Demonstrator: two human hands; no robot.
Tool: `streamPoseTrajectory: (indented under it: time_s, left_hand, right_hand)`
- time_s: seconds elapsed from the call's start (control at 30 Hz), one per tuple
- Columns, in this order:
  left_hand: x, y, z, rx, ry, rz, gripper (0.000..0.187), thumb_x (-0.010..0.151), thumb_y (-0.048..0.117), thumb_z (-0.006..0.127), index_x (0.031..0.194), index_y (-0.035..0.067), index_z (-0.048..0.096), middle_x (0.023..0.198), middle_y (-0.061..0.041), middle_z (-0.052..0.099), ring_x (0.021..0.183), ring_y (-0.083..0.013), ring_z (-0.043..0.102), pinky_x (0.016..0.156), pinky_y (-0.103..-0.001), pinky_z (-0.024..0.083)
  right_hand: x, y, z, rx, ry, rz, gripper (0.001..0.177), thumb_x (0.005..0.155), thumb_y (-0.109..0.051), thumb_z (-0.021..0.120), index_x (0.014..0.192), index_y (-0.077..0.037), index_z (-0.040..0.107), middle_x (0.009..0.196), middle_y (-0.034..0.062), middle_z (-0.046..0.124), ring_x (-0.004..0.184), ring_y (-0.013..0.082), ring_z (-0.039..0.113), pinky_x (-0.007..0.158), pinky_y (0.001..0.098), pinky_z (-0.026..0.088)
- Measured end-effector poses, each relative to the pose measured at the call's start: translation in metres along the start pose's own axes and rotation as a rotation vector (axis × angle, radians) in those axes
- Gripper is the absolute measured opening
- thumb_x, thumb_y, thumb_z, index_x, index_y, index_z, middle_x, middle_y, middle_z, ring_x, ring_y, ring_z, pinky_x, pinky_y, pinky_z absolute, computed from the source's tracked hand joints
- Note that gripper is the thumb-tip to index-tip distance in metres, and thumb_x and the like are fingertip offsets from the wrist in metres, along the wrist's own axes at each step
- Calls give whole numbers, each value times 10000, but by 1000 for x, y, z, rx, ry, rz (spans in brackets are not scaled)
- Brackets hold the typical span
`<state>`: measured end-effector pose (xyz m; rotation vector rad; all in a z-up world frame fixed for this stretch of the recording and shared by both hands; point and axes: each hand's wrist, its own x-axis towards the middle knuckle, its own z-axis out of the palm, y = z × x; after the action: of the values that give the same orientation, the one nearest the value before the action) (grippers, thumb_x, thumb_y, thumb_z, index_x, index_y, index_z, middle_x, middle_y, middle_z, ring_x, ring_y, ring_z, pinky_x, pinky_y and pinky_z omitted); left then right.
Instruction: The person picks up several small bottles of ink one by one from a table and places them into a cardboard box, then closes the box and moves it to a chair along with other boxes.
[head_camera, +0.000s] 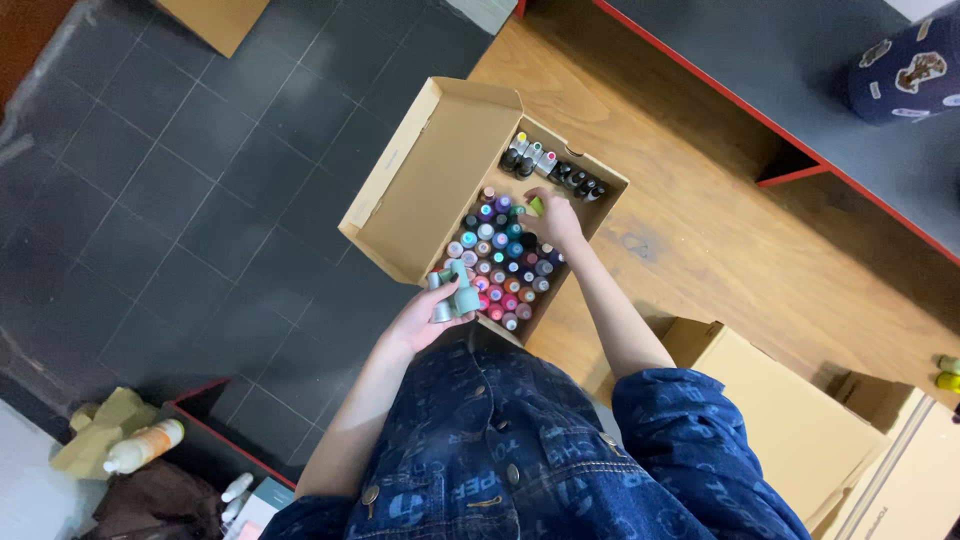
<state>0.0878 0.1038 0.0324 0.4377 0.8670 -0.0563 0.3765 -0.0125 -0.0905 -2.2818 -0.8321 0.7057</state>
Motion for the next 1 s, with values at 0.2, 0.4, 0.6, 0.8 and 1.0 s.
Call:
streamPoseTrajectory:
  time_s: [0.2,0.4,0.6,0.8,1.0]
  left_hand:
    - [9,19,7,56,-23,-28,335,904,230,771,1179,113,620,1090,-61,708,981,-235,719,854,-504,624]
    - [26,21,1,101,-35,-15,363,902,216,775,1210,120,610,1130,-57,706,976,-244,715,805,-485,633]
    - [37,21,-4,148,-60,15,359,895,196,785,1204,124,617,1142,-58,708,971,-252,720,795,-486,635]
    - [22,30,17,195,-29,45,392,852,181,830,1171,89,621,1060,-47,679,929,-228,688,772,-430,624]
    - [28,35,29,380,16,119,459,819,200,885,1173,38,643,1004,-82,676,872,-230,697,649,-384,620]
  right_hand:
    - [19,59,13,205,222,52,260,1011,-250,612,1080,-1,643,1186,257,585,1095,489,630,956,560,531]
    - [5,50,20,95,239,-53,256,831,-128,782,1086,-128,767,1000,147,635,986,408,688,900,479,578]
    - [-7,40,25,89,191,-72,311,765,-105,852,1065,-158,792,927,124,669,949,344,718,836,399,623]
    - [-11,34,25,150,184,-26,329,721,-100,877,1037,-101,784,928,191,670,884,392,730,796,420,638]
    - [-25,0,-8,16,245,-100,409,810,-148,840,1195,-110,707,1161,172,619,1000,399,711,855,495,620]
